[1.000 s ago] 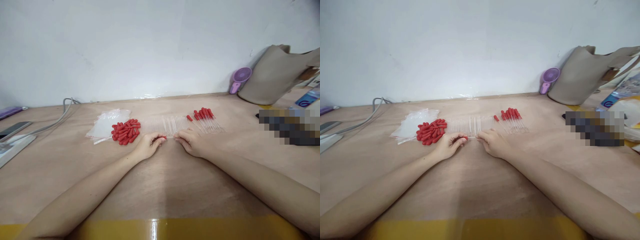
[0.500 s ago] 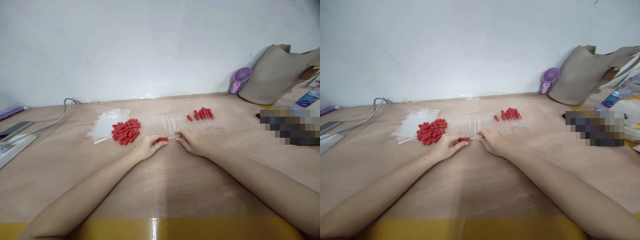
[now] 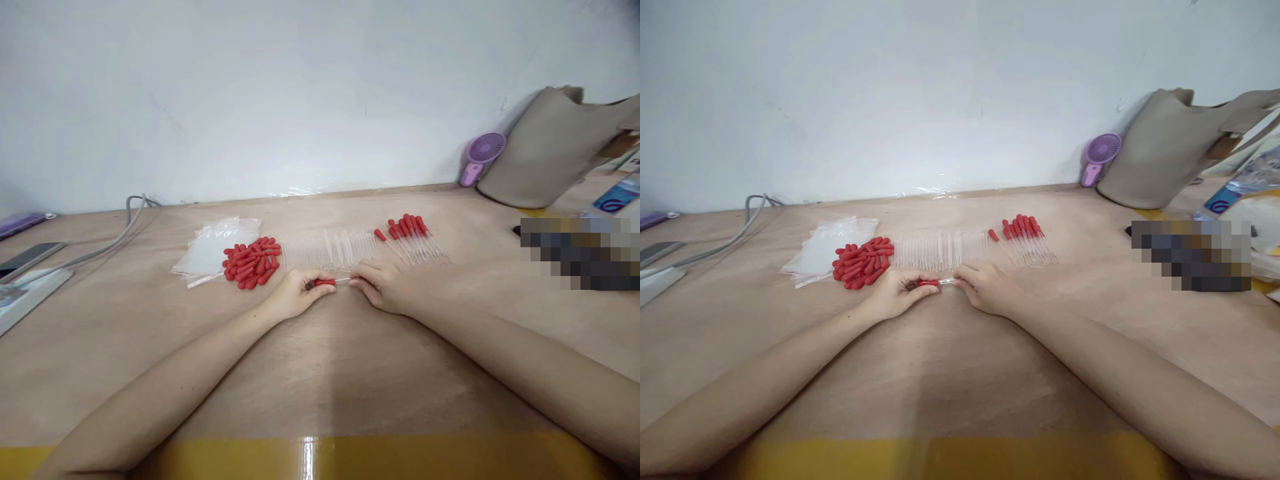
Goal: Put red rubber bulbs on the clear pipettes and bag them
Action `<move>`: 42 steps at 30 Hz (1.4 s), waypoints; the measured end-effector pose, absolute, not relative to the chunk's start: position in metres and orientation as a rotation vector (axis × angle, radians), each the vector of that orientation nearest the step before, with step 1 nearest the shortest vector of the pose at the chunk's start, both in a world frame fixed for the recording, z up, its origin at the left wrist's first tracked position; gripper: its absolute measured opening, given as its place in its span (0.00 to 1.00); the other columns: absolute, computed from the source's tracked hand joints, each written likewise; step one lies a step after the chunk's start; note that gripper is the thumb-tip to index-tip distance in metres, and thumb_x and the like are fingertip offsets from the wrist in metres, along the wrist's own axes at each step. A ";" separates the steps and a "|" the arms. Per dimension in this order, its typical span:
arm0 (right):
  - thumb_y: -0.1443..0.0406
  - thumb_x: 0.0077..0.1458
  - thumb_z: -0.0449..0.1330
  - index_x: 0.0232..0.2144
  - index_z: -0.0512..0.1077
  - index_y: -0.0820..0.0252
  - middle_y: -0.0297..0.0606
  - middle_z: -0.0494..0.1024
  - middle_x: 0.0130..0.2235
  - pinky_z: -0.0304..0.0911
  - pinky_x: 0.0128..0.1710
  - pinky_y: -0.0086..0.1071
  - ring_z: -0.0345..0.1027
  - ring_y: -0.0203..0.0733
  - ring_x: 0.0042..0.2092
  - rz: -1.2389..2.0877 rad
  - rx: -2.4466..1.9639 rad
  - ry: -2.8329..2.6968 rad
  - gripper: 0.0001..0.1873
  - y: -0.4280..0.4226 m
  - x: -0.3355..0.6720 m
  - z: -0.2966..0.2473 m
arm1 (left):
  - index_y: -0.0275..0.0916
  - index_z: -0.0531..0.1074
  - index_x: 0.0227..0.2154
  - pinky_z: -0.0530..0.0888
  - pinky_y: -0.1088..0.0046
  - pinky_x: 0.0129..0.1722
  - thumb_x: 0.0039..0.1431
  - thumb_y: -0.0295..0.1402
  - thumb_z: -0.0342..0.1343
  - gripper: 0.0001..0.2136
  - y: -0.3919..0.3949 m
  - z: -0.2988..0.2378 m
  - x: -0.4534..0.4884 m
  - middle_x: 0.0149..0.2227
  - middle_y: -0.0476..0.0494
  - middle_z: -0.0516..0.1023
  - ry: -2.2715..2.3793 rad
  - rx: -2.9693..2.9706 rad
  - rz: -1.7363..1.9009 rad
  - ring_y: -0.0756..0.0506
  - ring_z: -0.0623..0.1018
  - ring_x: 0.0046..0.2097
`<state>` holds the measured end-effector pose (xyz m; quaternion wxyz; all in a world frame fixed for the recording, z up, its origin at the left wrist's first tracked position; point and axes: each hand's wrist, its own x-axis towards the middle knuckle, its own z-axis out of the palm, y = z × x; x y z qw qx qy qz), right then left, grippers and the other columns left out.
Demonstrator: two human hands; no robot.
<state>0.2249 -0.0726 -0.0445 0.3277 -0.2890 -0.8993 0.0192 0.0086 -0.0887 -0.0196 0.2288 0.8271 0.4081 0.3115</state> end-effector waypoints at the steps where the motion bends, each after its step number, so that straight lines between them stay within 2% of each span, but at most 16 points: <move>1: 0.65 0.59 0.47 0.29 0.66 0.60 0.37 0.68 0.27 0.56 0.30 0.30 0.60 0.37 0.30 0.041 -0.761 -2.356 0.11 -0.073 0.224 -0.044 | 0.39 0.76 0.34 0.74 0.75 0.33 0.53 0.33 0.57 0.07 -0.089 -0.020 0.009 0.33 0.47 0.80 1.118 2.287 0.861 0.48 0.78 0.33; 15: 0.63 0.60 0.46 0.26 0.67 0.62 0.36 0.68 0.24 0.53 0.27 0.28 0.59 0.35 0.26 -0.031 -0.844 -2.399 0.15 -0.076 0.218 -0.044 | 0.38 0.75 0.35 0.73 0.75 0.35 0.54 0.32 0.56 0.07 -0.089 -0.019 0.009 0.34 0.47 0.79 1.089 2.351 0.850 0.49 0.77 0.34; 19: 0.64 0.60 0.46 0.27 0.69 0.63 0.38 0.70 0.26 0.53 0.29 0.29 0.60 0.36 0.28 -0.123 -0.890 -2.469 0.15 -0.080 0.216 -0.033 | 0.37 0.74 0.35 0.73 0.76 0.33 0.55 0.32 0.55 0.07 -0.089 -0.019 0.009 0.33 0.47 0.79 1.125 2.350 0.858 0.49 0.77 0.33; 23: 0.66 0.58 0.49 0.26 0.70 0.63 0.42 0.72 0.30 0.53 0.34 0.32 0.62 0.40 0.34 -0.273 -1.010 -2.550 0.14 -0.081 0.219 -0.016 | 0.38 0.69 0.44 0.73 0.74 0.34 0.54 0.33 0.56 0.14 -0.088 -0.022 0.008 0.38 0.44 0.75 1.205 2.418 0.974 0.49 0.75 0.34; 25: 0.67 0.58 0.48 0.26 0.71 0.64 0.42 0.72 0.31 0.54 0.33 0.31 0.63 0.39 0.33 -0.232 -1.173 -2.484 0.14 -0.075 0.228 -0.009 | 0.40 0.64 0.50 0.73 0.72 0.34 0.53 0.33 0.57 0.20 -0.087 -0.025 0.006 0.42 0.42 0.71 1.251 2.455 1.034 0.50 0.74 0.35; 27: 0.66 0.57 0.49 0.26 0.71 0.63 0.42 0.72 0.31 0.54 0.31 0.31 0.63 0.38 0.31 -0.140 -1.380 -2.279 0.13 -0.065 0.243 -0.004 | 0.40 0.60 0.51 0.73 0.72 0.34 0.53 0.32 0.56 0.22 -0.087 -0.027 0.005 0.44 0.42 0.67 1.255 2.499 1.022 0.50 0.72 0.34; 34: 0.60 0.50 0.54 0.19 0.68 0.60 0.41 0.69 0.22 0.51 0.27 0.34 0.61 0.41 0.26 -0.009 -1.919 -1.763 0.12 -0.035 0.290 -0.007 | 0.39 0.66 0.44 0.72 0.73 0.33 0.56 0.32 0.51 0.12 -0.086 -0.028 0.006 0.41 0.44 0.65 1.170 2.558 0.904 0.52 0.70 0.32; 42: 0.57 0.48 0.55 0.13 0.62 0.59 0.39 0.66 0.18 0.51 0.26 0.34 0.61 0.41 0.24 -0.067 -1.981 -1.804 0.17 -0.031 0.290 -0.016 | 0.38 0.69 0.39 0.71 0.73 0.32 0.56 0.32 0.51 0.08 -0.085 -0.029 0.006 0.38 0.44 0.66 1.170 2.551 0.894 0.51 0.70 0.32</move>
